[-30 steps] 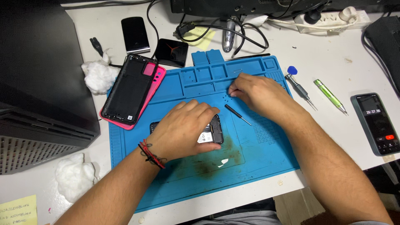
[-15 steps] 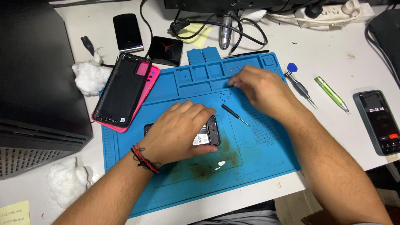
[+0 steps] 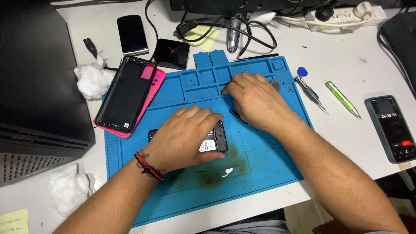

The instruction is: The person is repairing a disassembled Samsung smartphone on a blue anti-static mat. They use a small screwdriver to remove screws and carefully peel off adhesive strips from the battery area, placing removed components on the mat.

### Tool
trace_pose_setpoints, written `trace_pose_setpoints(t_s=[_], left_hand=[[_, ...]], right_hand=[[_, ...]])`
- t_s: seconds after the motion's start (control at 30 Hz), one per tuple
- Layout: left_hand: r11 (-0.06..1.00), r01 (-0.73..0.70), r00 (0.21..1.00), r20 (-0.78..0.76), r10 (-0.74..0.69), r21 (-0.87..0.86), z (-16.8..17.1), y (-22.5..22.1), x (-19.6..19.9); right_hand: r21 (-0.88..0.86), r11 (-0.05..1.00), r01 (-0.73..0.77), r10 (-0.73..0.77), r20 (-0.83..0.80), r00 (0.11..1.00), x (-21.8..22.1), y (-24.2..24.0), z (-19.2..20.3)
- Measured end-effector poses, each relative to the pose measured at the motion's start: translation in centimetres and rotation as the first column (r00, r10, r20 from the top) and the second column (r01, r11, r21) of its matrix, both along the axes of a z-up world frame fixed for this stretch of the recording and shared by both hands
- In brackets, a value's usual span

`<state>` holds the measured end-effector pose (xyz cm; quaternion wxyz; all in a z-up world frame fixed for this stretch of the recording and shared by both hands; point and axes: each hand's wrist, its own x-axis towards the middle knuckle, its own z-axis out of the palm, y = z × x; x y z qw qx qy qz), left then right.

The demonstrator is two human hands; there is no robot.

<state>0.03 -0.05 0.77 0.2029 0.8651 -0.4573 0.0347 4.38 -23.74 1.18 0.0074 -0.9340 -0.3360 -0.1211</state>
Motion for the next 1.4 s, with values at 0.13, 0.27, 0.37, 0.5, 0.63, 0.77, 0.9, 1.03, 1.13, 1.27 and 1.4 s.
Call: trace_pose_setpoints(t_s=[0.13, 0.27, 0.37, 0.5, 0.63, 0.77, 0.9, 1.03, 1.13, 1.27, 1.4], left_hand=[[1.000, 0.002, 1.000, -0.001, -0.002, 0.001, 0.0, 0.0, 0.1], [1.000, 0.006, 1.000, -0.005, -0.006, -0.002, -0.1, 0.0, 0.1], [1.000, 0.003, 1.000, 0.004, -0.003, -0.017, -0.3, 0.1, 0.0], [0.999, 0.015, 1.000, 0.009, -0.015, -0.033, -0.5, 0.1, 0.2], [1.000, 0.006, 1.000, 0.012, -0.006, -0.022, -0.3, 0.0, 0.1], [1.000, 0.003, 1.000, 0.012, -0.003, -0.024, -0.4, -0.2, 0.2], [0.999, -0.010, 0.999, 0.040, 0.011, -0.031, -0.4, -0.1, 0.1], [0.999, -0.007, 0.999, 0.045, 0.009, -0.052, 0.0, -0.1, 0.1], [0.996, -0.035, 0.995, 0.087, 0.042, -0.081, 0.2, 0.1, 0.2], [0.993, -0.045, 0.985, 0.160, 0.063, -0.112, -0.1, 0.2, 0.4], [0.989, -0.047, 0.977, 0.202, 0.075, -0.140, -0.2, 0.4, 0.6]], right_hand=[[-0.037, 0.998, 0.042, -0.042, 0.014, 0.999, 0.3, -0.1, 0.2], [-0.059, 0.993, 0.098, -0.100, -0.034, 0.994, 0.4, -0.9, 0.6], [-0.037, 0.993, 0.113, -0.115, -0.062, 0.991, 0.5, -1.7, 0.9], [0.001, 0.989, 0.149, -0.148, -0.105, 0.983, 0.8, -3.2, 1.1], [-0.020, 0.986, 0.163, -0.165, -0.105, 0.981, 0.6, -2.8, 1.2], [0.056, 0.991, 0.124, -0.116, -0.116, 0.986, 0.3, -3.2, 1.7], [0.095, 0.995, 0.025, -0.015, -0.106, 0.994, -0.2, -3.1, 2.1], [0.088, 0.996, 0.031, -0.021, -0.118, 0.993, -0.6, -2.6, 2.1], [0.091, 0.996, 0.012, -0.002, -0.108, 0.994, -0.6, -2.3, 1.9], [-0.005, 1.000, 0.005, -0.006, -0.032, 0.999, -0.5, -2.3, 1.4], [-0.154, 0.987, 0.037, -0.026, 0.073, 0.997, -0.8, -1.9, 0.8]])
